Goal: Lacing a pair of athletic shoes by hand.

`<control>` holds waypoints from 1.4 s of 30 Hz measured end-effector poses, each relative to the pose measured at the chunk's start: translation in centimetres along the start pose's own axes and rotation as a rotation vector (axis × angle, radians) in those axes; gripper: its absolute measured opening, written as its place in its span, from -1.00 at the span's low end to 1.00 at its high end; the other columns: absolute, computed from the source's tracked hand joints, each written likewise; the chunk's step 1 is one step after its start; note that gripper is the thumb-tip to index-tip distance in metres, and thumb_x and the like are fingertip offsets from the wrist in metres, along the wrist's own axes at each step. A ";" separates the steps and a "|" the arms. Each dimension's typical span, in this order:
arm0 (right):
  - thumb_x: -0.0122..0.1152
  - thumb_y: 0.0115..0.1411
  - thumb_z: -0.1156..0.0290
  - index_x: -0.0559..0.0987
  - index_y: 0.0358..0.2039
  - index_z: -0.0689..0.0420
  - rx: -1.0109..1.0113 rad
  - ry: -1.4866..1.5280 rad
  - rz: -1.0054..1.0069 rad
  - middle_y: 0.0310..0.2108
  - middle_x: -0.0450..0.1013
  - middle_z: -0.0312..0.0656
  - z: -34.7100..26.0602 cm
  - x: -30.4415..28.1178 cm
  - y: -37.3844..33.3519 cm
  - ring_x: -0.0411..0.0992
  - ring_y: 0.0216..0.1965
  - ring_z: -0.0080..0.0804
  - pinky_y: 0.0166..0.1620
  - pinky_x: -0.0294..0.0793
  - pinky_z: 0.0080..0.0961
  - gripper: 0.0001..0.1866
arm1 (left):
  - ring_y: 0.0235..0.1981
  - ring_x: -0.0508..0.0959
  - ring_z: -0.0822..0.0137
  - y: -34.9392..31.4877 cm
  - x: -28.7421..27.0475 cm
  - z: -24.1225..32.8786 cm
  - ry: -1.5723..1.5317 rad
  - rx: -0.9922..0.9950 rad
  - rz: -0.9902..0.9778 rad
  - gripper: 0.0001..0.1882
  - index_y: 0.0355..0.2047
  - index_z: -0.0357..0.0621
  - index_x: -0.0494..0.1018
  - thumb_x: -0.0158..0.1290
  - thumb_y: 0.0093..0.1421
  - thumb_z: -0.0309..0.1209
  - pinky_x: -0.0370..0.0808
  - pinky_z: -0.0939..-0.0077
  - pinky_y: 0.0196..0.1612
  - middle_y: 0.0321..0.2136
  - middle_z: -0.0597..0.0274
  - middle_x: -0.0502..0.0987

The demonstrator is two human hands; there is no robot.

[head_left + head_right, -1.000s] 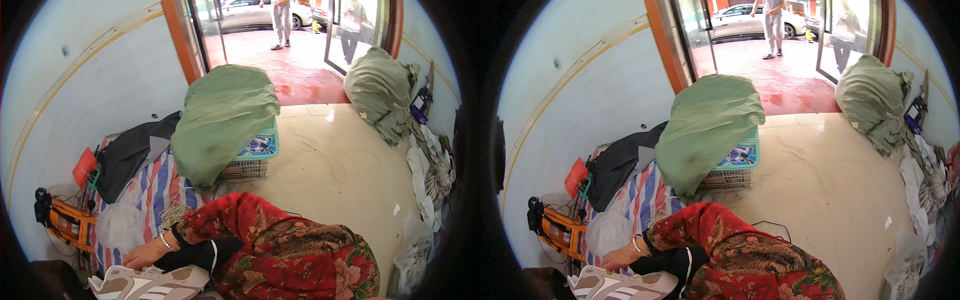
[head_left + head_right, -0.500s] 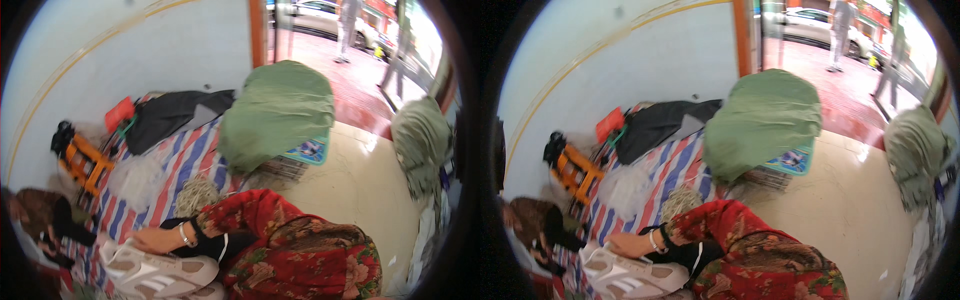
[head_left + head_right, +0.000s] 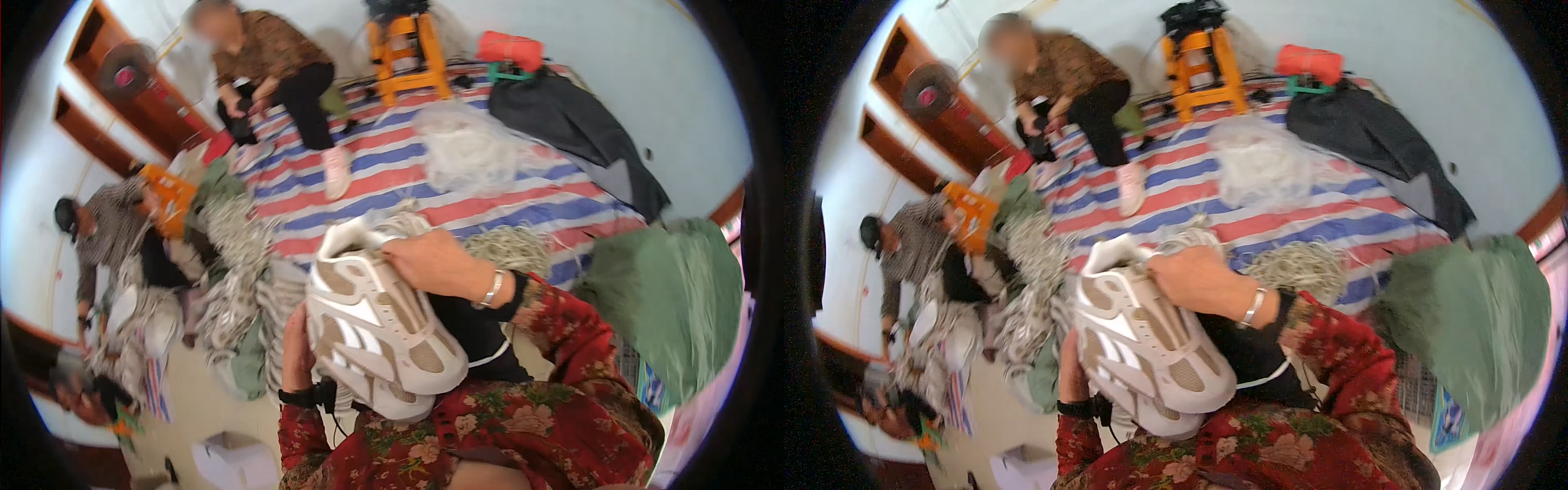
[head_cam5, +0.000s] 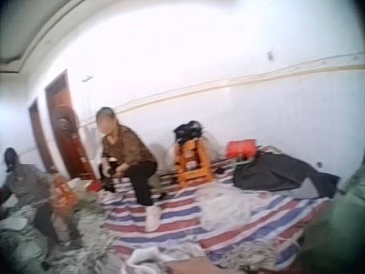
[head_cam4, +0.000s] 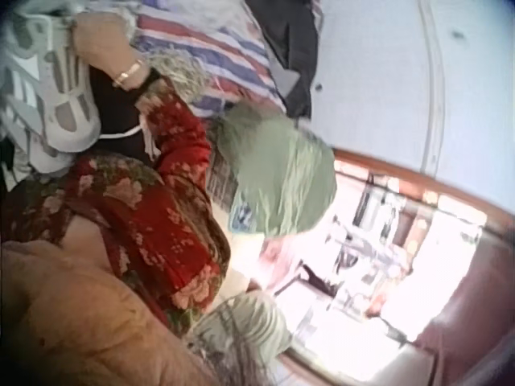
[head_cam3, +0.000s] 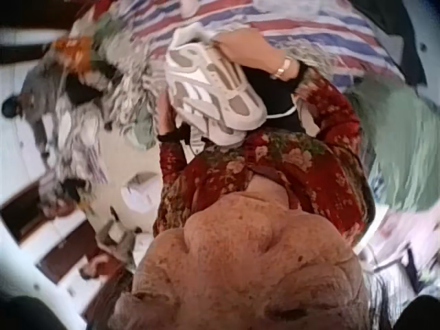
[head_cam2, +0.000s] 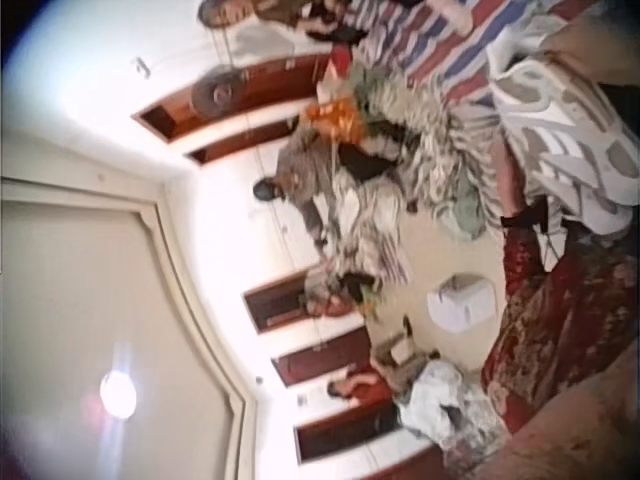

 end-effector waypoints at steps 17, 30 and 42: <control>0.10 0.14 0.15 0.49 -0.50 0.11 -0.196 0.007 -0.197 -0.67 0.43 -0.08 -3.3 6.7 0.5 0.46 -0.57 -0.05 -0.49 0.43 -0.18 -0.72 | -0.19 0.41 -0.28 -1.2 -5.9 -9.0 0.908 0.382 0.210 -0.61 -0.21 -0.35 0.38 -0.31 0.33 -0.26 0.36 0.10 -0.17 -0.28 -0.34 0.44; 0.13 0.14 0.18 0.47 -0.14 0.10 -0.053 0.116 -0.101 -0.56 0.50 -0.12 0.0 6.9 -0.7 0.51 -0.51 -0.13 -0.39 0.44 -0.22 -0.65 | 0.13 0.22 -0.11 0.7 5.5 -2.1 0.985 0.728 0.172 -0.29 0.15 -0.14 0.19 0.14 0.02 -0.17 0.18 0.08 0.15 0.13 -0.16 0.20; 0.21 0.12 0.24 0.51 -0.07 0.15 -0.040 0.429 -0.222 0.04 0.40 -0.08 3.6 9.3 -1.7 0.36 0.07 -0.29 0.08 0.32 -0.45 -0.61 | 0.19 0.14 -0.09 -1.4 5.8 -3.1 1.054 0.659 0.257 -0.22 0.21 -0.05 0.10 0.13 0.01 -0.17 0.12 0.02 0.16 0.17 -0.07 0.14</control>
Point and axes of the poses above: each hand's wrist, its own y-axis towards the middle knuckle, its own x-axis out of the palm, z = x × y, the point moved 5 cm from there along y, towards the middle knuckle
